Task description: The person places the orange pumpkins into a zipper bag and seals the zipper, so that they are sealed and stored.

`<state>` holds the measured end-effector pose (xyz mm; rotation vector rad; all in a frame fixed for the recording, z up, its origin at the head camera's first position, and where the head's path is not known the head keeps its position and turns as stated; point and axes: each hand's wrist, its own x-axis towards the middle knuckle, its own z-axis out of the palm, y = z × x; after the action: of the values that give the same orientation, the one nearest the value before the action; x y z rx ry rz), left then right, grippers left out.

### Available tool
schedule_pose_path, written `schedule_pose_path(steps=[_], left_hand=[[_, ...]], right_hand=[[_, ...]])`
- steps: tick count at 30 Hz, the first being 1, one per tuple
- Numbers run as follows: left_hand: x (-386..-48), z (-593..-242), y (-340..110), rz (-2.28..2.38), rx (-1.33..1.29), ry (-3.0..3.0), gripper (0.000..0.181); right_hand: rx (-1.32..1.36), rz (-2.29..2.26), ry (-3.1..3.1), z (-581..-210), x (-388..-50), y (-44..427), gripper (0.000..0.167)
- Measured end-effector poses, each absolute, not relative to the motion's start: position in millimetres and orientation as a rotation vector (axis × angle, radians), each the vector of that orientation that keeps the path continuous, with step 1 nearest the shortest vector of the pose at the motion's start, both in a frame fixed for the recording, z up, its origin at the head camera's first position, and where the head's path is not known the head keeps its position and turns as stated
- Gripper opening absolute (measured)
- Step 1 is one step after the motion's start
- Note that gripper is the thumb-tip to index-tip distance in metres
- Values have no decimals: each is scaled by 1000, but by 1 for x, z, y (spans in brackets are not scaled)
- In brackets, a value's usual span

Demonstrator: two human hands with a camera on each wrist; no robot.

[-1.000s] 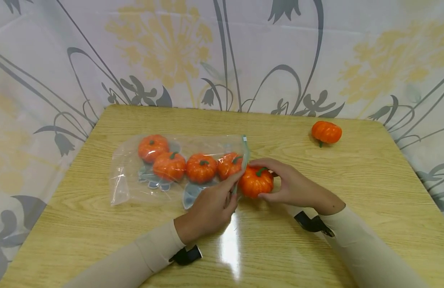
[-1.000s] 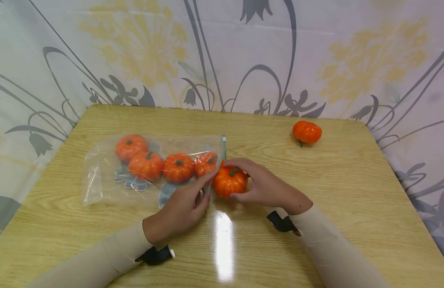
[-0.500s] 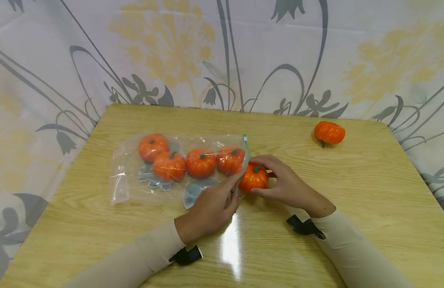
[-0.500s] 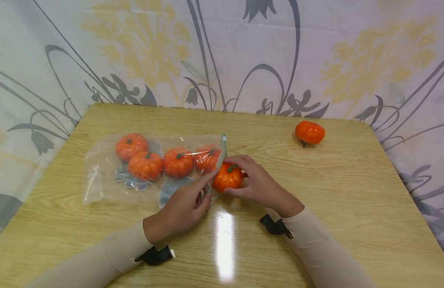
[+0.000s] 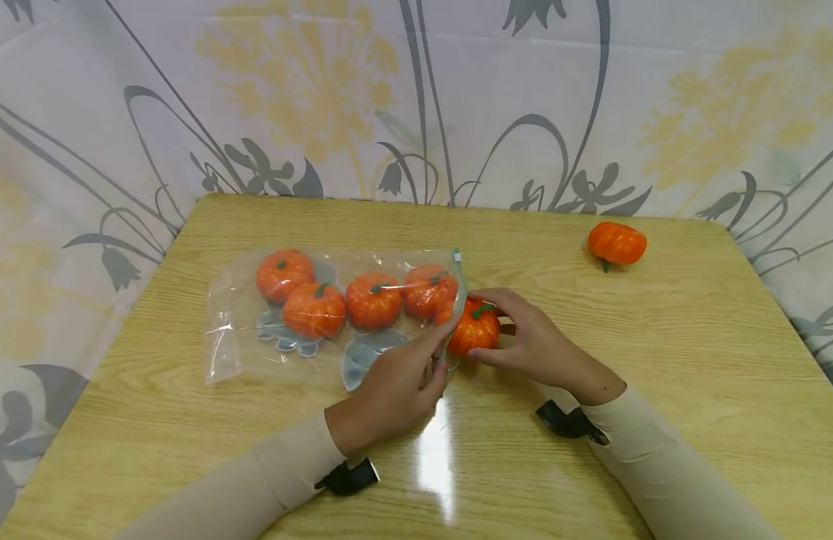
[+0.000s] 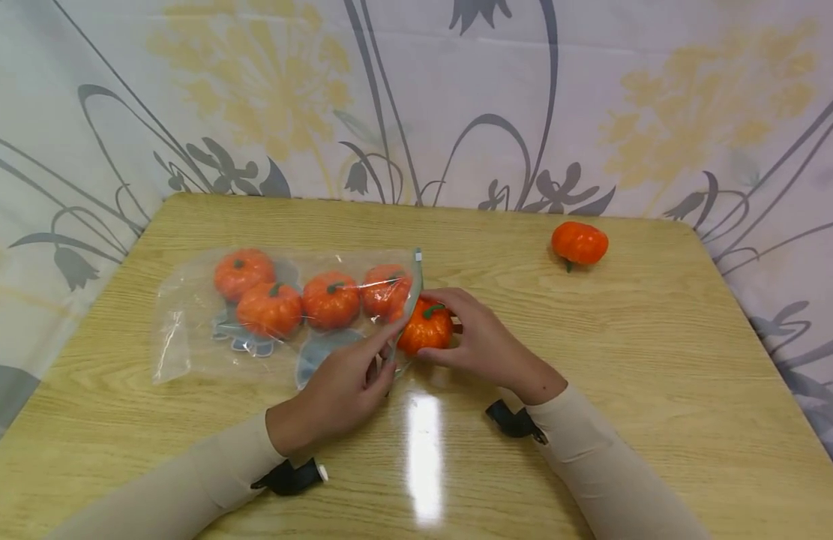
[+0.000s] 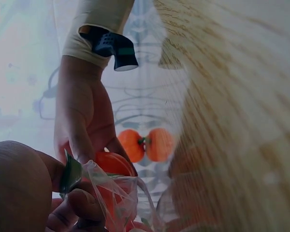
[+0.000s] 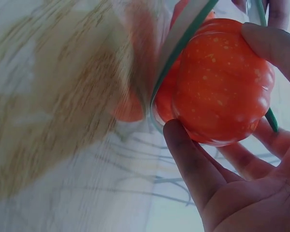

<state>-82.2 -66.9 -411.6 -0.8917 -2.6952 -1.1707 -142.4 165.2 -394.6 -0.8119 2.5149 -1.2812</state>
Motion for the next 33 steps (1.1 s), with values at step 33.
schedule_pose_path(steps=[33], left_hand=[[-77,-406,-63,-1064,-680,-2628,47]], right_hand=[[-861,-1197,2556,-402,-139,161,75]])
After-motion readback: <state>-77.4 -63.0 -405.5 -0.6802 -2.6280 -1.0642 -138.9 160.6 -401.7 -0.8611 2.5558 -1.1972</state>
